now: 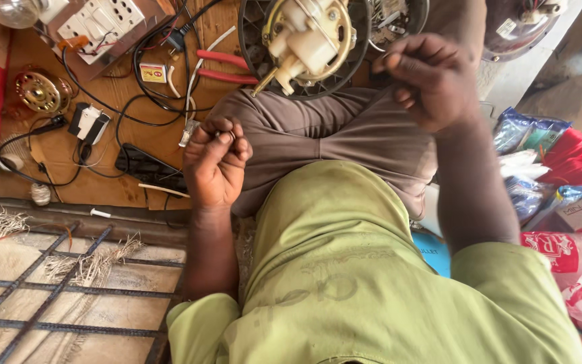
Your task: The person sits on the floor and repairs a fan motor. They use a screwdriver to tighten screws on the motor housing and handle various wires and components. The workspace is cluttered with tools and electrical parts.
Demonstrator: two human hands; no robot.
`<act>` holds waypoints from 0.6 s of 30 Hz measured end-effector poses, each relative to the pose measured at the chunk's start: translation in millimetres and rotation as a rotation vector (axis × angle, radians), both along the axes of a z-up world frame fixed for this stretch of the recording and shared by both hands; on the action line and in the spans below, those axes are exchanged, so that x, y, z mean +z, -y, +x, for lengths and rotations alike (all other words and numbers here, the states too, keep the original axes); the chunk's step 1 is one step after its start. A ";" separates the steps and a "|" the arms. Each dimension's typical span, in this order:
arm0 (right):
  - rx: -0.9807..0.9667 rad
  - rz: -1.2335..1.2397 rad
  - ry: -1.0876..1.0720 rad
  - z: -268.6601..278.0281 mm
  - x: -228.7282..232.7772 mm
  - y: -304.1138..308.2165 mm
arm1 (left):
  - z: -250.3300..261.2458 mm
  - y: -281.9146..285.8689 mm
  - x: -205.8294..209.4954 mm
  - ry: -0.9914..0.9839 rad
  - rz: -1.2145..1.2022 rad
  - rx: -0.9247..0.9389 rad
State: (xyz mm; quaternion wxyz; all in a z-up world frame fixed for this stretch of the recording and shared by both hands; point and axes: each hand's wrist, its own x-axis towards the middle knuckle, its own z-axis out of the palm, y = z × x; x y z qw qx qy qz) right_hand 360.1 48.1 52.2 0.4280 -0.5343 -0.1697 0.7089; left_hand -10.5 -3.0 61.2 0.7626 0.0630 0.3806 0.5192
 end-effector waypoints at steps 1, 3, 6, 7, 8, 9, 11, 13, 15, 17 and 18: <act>-0.016 0.011 -0.064 -3.6 6.8 2.7 | 5.0 -6.5 7.1 0.006 0.026 -0.009; -0.043 0.033 -0.194 -7.9 16.9 6.6 | 14.8 -17.6 20.5 0.017 0.077 -0.028; -0.048 0.069 -0.177 -7.8 24.4 8.8 | 27.4 -29.2 36.2 -0.028 0.105 -0.041; -0.062 0.059 -0.164 -6.3 26.1 10.1 | 30.9 -31.1 40.8 -0.047 0.105 -0.061; -0.075 0.048 -0.151 -4.5 27.3 11.0 | 33.7 -33.1 45.0 -0.066 0.105 -0.081; -0.089 0.036 -0.139 -2.0 28.7 12.4 | 36.7 -34.2 49.1 -0.087 0.103 -0.100; -0.102 0.031 -0.134 2.3 28.9 12.9 | 42.2 -39.2 53.7 -0.111 0.096 -0.111; -0.112 0.060 -0.134 5.4 26.3 11.9 | 47.4 -44.7 55.0 -0.158 0.114 -0.119; -0.117 0.127 -0.137 7.4 22.0 10.1 | 52.5 -50.6 53.9 -0.227 0.161 -0.122; -0.140 0.117 -0.104 9.4 17.1 7.8 | 56.4 -56.3 53.0 -0.243 0.184 -0.131; -0.152 0.111 -0.088 10.5 14.4 6.6 | 58.6 -58.7 52.8 -0.251 0.194 -0.135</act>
